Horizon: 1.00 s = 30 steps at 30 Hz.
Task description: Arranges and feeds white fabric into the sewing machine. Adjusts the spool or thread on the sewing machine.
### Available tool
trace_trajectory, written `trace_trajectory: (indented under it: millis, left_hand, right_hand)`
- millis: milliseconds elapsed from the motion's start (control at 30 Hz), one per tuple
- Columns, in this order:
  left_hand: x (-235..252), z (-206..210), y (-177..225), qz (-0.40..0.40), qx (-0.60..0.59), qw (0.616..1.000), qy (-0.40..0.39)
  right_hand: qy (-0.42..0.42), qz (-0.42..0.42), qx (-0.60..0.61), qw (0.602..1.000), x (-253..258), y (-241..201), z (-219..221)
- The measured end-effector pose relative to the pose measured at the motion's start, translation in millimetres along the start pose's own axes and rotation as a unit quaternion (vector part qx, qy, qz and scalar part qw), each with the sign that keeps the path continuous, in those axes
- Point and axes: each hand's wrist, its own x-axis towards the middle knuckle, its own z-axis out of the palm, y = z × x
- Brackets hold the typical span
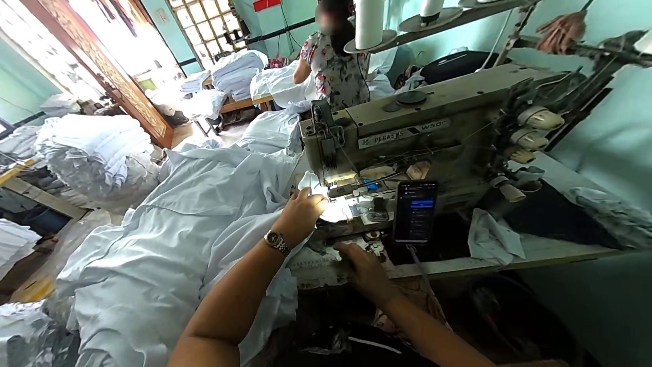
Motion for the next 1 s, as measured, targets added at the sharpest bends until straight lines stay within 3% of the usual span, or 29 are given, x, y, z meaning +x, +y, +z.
trace_trajectory:
  millis: [267,800,900,1000]
  left_hand:
    - [0.6,0.9,0.8,-0.008,-0.02,1.0,0.007]
    - [0.1,3.1,2.1,-0.009,-0.011,1.0,0.015]
    - [0.1,2.7,2.9,-0.013,-0.017,1.0,0.008]
    - [1.7,-1.6,2.8,-0.018,-0.023,1.0,-0.001]
  right_hand:
    - [-0.091,0.018,-0.047,0.995,3.6,-1.9,2.5]
    - [-0.131,0.024,-0.038,0.99,5.2,-1.8,2.5]
    - [-0.053,0.038,0.063,0.996,8.1,0.1,-8.3]
    - [0.173,0.065,0.085,0.979,35.1,4.5,-77.2]
